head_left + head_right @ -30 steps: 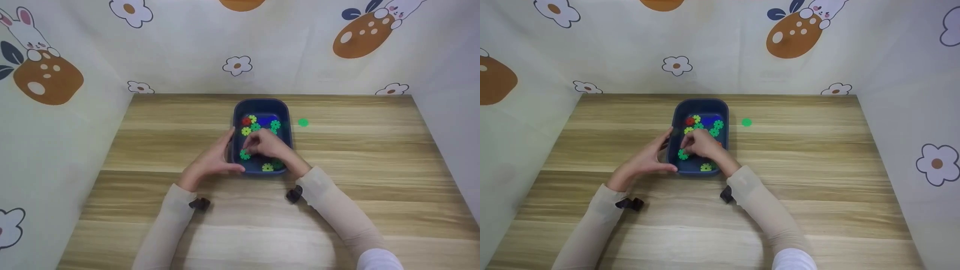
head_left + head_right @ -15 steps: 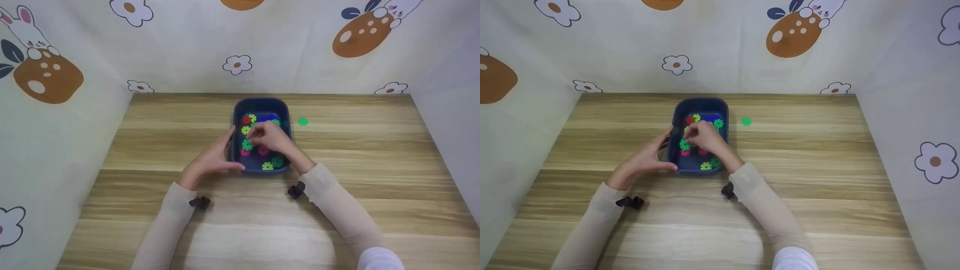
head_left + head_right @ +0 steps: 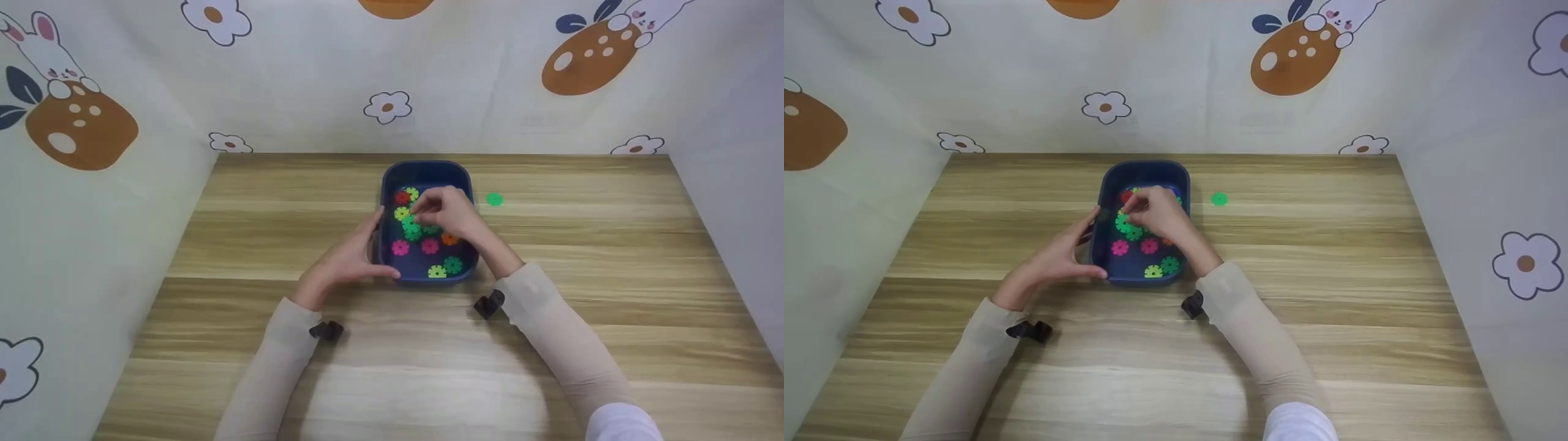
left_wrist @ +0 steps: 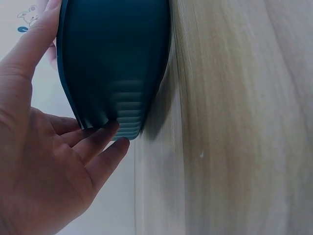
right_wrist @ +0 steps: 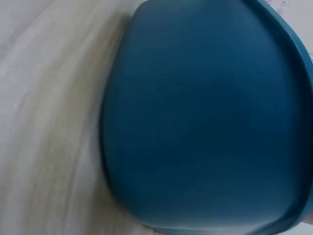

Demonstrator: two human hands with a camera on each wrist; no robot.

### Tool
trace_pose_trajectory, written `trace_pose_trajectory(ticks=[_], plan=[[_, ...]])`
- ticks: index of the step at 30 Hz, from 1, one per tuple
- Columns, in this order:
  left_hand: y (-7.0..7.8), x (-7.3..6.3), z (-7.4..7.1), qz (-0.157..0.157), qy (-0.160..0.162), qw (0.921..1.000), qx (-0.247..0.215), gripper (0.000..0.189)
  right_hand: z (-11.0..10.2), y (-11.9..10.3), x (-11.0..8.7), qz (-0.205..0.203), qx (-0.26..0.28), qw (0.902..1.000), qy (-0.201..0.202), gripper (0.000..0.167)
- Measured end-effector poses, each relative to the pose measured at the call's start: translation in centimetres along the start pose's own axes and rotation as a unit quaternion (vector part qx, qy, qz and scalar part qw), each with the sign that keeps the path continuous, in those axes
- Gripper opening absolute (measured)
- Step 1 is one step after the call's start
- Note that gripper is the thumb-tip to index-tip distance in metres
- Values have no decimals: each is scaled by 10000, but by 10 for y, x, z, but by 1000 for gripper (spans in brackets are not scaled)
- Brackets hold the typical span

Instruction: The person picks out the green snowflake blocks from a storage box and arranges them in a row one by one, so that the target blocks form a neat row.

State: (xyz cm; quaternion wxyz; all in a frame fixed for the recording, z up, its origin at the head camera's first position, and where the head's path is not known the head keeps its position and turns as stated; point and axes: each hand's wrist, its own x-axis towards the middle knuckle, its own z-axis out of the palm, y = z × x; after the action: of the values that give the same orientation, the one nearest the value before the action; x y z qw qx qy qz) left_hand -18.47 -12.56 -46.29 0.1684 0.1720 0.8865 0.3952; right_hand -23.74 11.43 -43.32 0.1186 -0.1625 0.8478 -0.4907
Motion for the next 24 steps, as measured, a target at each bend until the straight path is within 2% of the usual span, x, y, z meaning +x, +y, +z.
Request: trace_pose_trajectory(ticks=[7, 17, 24], plan=[[0, 1, 0, -37, 1, 10000, 2, 124, -11, -1, 0, -48, -4, 9999, 139, 13], [0, 0, 0, 53, 10, 10000, -38, 124, -25, -4, -2, -56, 383, 9989, 271, 13], [1, -1, 0, 18, 15, 9999, -147, 123, -34, -3, -2, -18, 315, 9985, 445, 14]])
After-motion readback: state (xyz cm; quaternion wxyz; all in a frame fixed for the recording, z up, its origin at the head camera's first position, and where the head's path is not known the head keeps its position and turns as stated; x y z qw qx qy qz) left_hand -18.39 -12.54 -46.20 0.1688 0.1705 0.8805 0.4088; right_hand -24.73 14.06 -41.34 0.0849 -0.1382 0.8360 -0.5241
